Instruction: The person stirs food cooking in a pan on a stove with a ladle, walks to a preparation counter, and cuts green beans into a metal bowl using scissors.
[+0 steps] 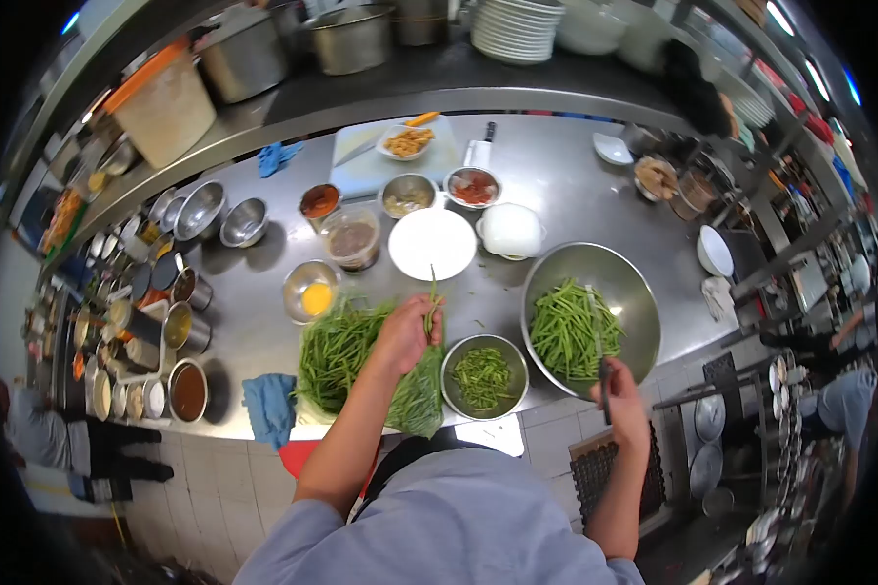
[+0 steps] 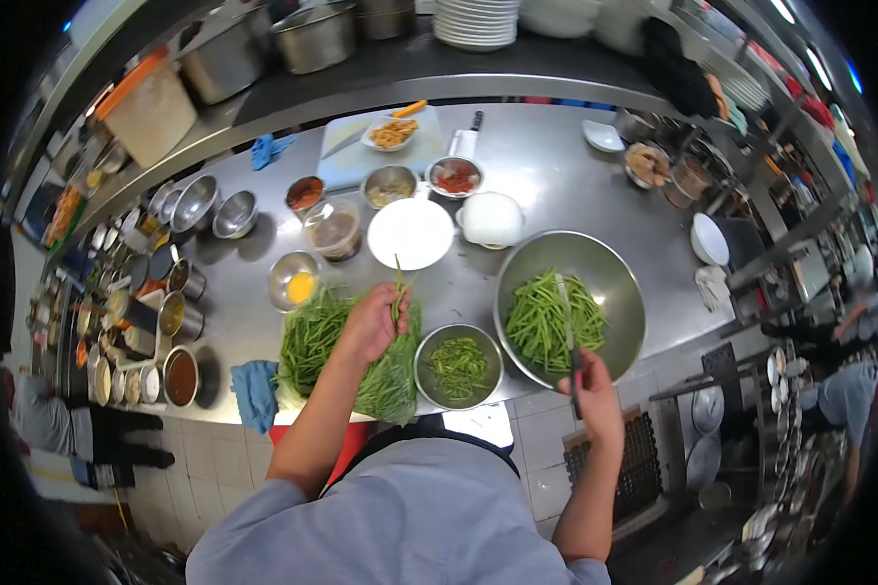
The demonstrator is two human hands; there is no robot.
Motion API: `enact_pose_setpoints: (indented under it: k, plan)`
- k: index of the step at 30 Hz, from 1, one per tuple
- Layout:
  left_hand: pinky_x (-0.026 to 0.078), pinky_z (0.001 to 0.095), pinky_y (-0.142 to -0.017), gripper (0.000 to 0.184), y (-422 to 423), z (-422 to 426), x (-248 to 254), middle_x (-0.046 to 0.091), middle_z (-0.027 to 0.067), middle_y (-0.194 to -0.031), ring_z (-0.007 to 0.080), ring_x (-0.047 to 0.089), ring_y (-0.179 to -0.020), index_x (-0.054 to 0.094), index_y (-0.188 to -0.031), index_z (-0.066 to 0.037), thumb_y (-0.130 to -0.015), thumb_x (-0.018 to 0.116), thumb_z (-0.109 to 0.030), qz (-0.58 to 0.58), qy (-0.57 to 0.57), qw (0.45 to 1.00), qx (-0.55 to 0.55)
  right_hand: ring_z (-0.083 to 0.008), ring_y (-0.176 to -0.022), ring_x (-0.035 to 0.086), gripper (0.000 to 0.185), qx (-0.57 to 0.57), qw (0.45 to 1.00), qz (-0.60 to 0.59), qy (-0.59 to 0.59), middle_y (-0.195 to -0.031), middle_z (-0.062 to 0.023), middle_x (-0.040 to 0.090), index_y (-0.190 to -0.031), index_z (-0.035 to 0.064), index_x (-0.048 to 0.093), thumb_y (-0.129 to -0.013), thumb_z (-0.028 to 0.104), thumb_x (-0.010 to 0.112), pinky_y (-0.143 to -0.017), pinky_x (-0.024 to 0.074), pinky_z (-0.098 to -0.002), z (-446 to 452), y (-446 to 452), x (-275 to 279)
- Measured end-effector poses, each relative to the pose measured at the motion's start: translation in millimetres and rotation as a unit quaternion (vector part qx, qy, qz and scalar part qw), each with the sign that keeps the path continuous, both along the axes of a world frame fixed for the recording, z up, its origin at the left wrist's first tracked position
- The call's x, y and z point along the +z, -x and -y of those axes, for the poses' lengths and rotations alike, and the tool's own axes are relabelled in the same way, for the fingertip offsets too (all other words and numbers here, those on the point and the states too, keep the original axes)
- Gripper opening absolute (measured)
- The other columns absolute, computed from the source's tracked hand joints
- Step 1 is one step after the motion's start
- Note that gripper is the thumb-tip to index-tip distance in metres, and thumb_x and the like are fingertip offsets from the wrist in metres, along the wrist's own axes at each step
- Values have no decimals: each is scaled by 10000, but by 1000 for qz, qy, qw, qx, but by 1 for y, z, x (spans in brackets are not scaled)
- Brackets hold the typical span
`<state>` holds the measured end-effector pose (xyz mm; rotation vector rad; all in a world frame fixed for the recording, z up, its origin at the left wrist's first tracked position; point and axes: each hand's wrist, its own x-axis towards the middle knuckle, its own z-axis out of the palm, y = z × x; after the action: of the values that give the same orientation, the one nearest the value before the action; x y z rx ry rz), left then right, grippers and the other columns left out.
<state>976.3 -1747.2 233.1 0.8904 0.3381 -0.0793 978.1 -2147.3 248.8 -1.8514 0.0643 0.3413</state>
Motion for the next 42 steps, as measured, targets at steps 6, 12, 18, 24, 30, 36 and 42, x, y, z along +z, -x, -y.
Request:
enact_pose_setpoints:
  k: [6,12,18,24,30,36,42]
  plan:
    - [387,260,-565,165,-23,72,13,508,-4,-787,125,467,-614,547,-1086,-83,-993,492,-207,-16,-32,990,-136,-258,-1264,464,1004,116,992,-25,-32,-1399,-175,465,-1492,6,269,-699,236,840,-1083,338,-331,-36,52,7]
    - [382,248,-560,201,-36,125,2,520,-5,-796,104,474,-616,553,-1128,-74,-1009,497,-227,21,-106,961,-254,-149,-1000,525,760,32,987,-52,-149,-1149,-72,534,-1426,-15,354,-820,179,768,-886,434,-281,-54,71,-10]
    - [380,225,-517,253,-38,146,-9,517,-18,-787,70,486,-591,556,-1164,-44,-1005,493,-231,28,-144,936,-319,-70,-670,464,510,-65,972,-89,-206,-835,20,487,-1319,43,461,-883,149,704,-575,396,-226,-53,76,-21]
    - [389,224,-518,251,-46,150,-13,515,-20,-796,66,484,-599,565,-1164,-59,-1007,494,-242,34,-214,924,-314,-101,-918,540,586,-84,978,-105,-158,-1023,-29,575,-1345,-2,430,-868,156,731,-786,465,-251,-46,78,-27]
    - [406,229,-520,276,-47,144,-25,523,-17,-778,71,465,-575,596,-1185,-54,-989,523,-235,102,-347,880,-309,-135,-954,524,789,-34,999,-12,-26,-1074,-58,559,-1371,-34,392,-777,273,810,-857,453,-273,-38,75,-21]
    - [414,237,-522,278,-39,135,-28,550,-15,-770,80,490,-588,611,-1196,-61,-984,528,-221,140,-391,854,-312,-167,-1014,537,798,-31,999,-32,-30,-1142,-93,559,-1376,-50,385,-779,263,811,-916,448,-296,-36,74,-14]
    - [421,236,-539,285,-15,102,-14,564,-18,-789,69,494,-606,616,-1200,-59,-985,523,-222,127,-399,837,-352,-127,-957,527,759,60,996,-37,-55,-1086,-46,554,-1398,-6,379,-807,238,787,-858,447,-273,-37,91,-24]
